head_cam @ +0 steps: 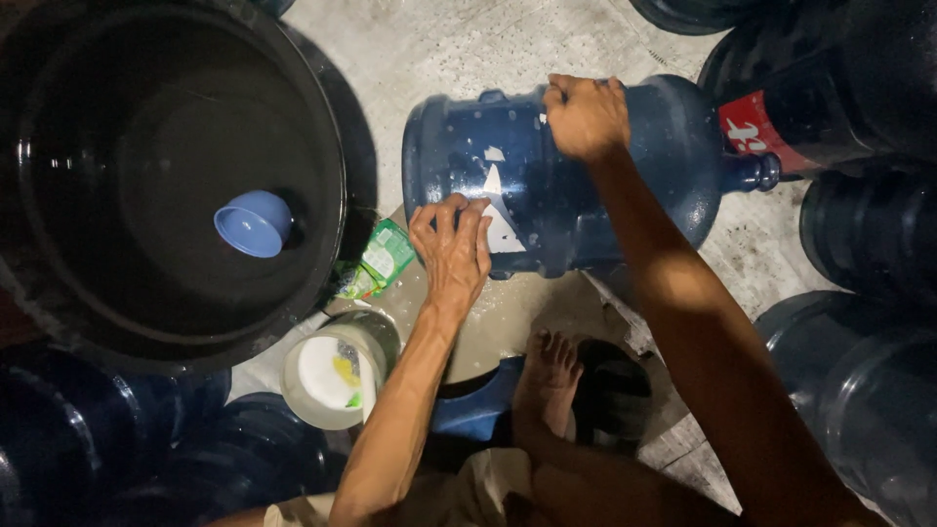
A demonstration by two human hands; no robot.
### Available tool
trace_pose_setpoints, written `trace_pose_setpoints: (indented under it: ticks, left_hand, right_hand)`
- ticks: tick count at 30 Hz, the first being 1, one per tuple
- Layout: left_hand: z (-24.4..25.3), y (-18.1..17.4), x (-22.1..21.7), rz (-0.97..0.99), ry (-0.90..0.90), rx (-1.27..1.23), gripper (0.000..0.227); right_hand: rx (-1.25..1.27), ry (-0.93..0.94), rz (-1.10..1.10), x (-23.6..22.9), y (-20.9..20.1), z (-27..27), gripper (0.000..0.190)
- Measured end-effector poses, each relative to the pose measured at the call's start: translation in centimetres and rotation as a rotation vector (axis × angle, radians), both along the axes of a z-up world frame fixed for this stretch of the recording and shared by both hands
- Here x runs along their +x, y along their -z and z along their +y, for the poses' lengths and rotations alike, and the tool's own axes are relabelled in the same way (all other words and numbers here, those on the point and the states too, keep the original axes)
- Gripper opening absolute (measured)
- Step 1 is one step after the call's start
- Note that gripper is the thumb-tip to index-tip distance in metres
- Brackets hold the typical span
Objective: The person washes the exterior of a large plastic water jug using a yellow sponge, scrubbing the top, sides, and bottom while rotating the bottle on the floor.
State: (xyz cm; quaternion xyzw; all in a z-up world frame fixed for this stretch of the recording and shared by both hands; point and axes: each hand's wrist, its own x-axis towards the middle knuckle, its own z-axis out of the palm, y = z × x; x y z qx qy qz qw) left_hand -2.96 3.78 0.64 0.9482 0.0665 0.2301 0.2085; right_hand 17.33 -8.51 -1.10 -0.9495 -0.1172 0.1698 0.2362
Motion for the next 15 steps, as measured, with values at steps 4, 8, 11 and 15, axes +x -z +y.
trace_pose_setpoints:
  ticks: [4,8,11,15]
  left_hand:
    - [-0.2,-0.2,-0.2,-0.005,0.012,-0.006,0.014]
    - [-0.1,0.5,-0.3,-0.013,0.006,-0.010,0.014]
    - [0.0,0.5,-0.2,-0.079,0.027,0.002,0.012]
    - [0.1,1.3,-0.6,-0.056,0.018,-0.047,0.007]
  right_hand:
    - [-0.025,0.014,0.039,-0.3,-0.6,0.1,0.045]
    - [0.005,0.010,0.017,-0.2,-0.4,0.0,0.046]
    - [-0.006,0.008,0.031,-0.4,-0.9,0.1,0.046]
    - [0.007,0.021,0.040,-0.5,-0.9,0.1,0.047]
